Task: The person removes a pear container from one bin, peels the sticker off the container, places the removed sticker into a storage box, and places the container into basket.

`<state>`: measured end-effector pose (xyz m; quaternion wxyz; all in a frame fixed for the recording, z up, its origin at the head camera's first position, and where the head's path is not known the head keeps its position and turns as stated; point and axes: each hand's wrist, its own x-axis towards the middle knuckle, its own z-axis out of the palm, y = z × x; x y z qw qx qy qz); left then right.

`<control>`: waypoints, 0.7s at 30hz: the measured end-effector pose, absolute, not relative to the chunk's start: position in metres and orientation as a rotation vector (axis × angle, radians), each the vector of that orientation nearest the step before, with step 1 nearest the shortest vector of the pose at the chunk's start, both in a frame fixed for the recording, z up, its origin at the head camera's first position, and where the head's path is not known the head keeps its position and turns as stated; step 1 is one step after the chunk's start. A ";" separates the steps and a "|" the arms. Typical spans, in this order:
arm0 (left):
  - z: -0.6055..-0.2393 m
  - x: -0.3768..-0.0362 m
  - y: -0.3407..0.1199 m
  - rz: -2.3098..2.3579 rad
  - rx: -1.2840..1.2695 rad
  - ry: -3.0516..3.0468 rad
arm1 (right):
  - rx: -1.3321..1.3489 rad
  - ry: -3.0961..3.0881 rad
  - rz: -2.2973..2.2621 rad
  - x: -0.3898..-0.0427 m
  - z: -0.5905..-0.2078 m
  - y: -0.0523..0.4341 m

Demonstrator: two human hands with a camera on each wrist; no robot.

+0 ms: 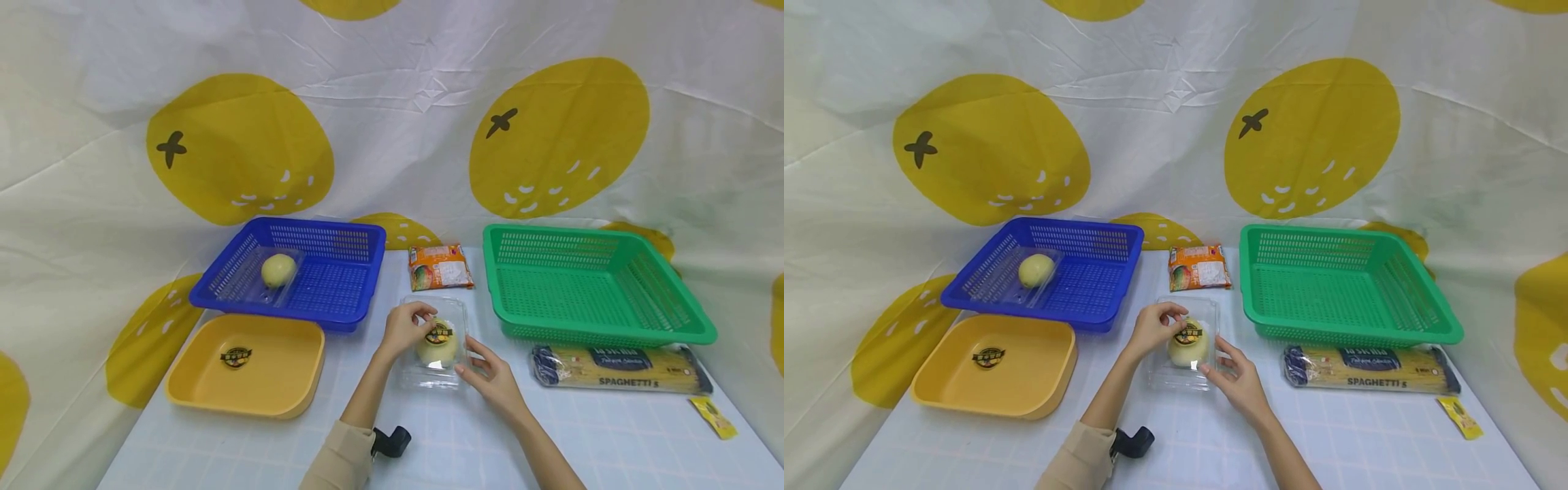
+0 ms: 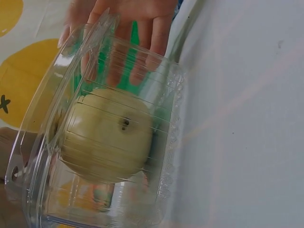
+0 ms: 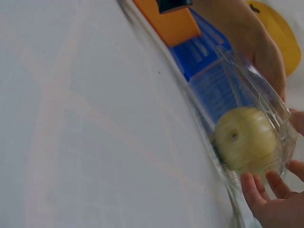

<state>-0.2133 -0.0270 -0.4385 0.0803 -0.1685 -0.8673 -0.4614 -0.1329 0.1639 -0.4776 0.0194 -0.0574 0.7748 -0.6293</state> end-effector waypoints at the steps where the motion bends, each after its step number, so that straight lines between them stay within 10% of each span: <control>1: -0.439 -0.214 -0.027 -1.378 -0.508 -2.593 | -0.180 2.405 -1.955 -0.133 -0.478 0.164; 21: -0.436 -0.211 -0.030 -1.325 -0.529 -2.693 | -0.169 2.394 -1.958 -0.131 -0.477 0.164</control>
